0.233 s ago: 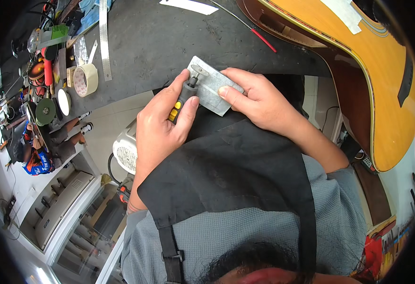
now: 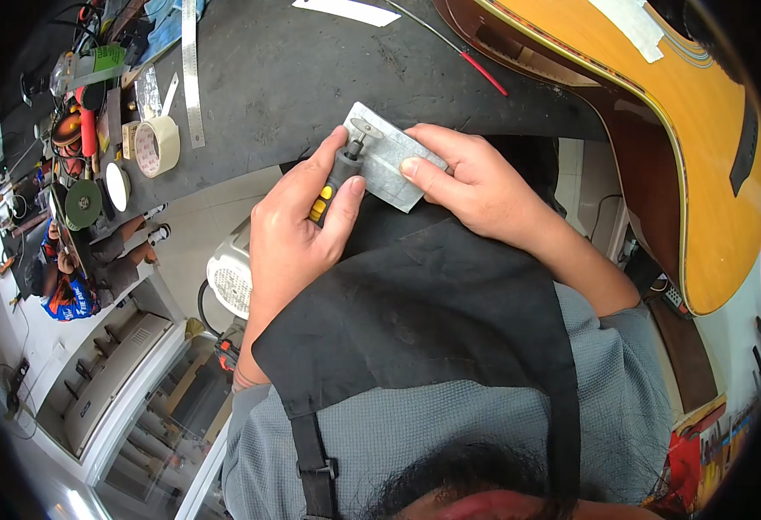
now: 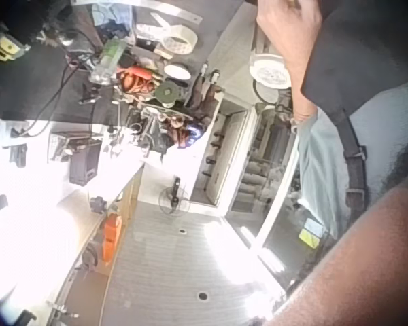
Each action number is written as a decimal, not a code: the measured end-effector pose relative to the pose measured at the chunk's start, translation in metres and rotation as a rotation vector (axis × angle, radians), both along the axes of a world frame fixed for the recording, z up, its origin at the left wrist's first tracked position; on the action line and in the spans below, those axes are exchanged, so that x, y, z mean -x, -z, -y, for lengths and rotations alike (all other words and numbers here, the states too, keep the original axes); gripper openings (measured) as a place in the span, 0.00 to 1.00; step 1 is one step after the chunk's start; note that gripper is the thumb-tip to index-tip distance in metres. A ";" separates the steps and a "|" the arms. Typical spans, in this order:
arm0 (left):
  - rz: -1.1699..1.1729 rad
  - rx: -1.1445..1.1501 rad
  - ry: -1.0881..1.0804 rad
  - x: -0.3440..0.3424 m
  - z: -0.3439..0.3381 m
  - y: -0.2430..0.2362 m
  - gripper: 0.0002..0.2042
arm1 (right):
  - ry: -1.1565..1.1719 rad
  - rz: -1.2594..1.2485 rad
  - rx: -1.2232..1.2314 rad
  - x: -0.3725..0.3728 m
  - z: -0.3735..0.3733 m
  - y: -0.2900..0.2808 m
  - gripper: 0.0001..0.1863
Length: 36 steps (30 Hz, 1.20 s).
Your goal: The person uses a rotary tool to grind and shape a small rectangular block of wood. They secure the block in a bench vise, operate the rotary tool on its edges, and then remove it to inspect the result. The person also handles a power drill and a guitar is visible on the workbench.
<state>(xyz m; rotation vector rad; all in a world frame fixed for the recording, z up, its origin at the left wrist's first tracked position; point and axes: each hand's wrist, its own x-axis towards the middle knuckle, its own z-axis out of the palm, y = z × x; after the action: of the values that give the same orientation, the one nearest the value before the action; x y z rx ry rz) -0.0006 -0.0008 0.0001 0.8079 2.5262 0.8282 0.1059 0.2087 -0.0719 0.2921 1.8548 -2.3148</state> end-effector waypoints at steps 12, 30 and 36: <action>-0.009 0.006 0.006 0.000 -0.001 -0.002 0.25 | 0.015 -0.001 -0.011 0.001 0.002 0.002 0.13; -0.003 0.008 0.003 0.000 0.000 -0.002 0.25 | 0.002 0.011 -0.006 0.001 0.001 0.001 0.14; 0.013 0.012 -0.004 0.000 -0.001 -0.004 0.25 | 0.007 0.008 -0.001 0.001 0.001 0.002 0.14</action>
<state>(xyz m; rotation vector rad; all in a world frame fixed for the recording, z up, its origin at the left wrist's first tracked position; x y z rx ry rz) -0.0006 0.0000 0.0045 0.7913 2.5196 0.8156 0.1048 0.2074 -0.0737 0.3083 1.8542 -2.3139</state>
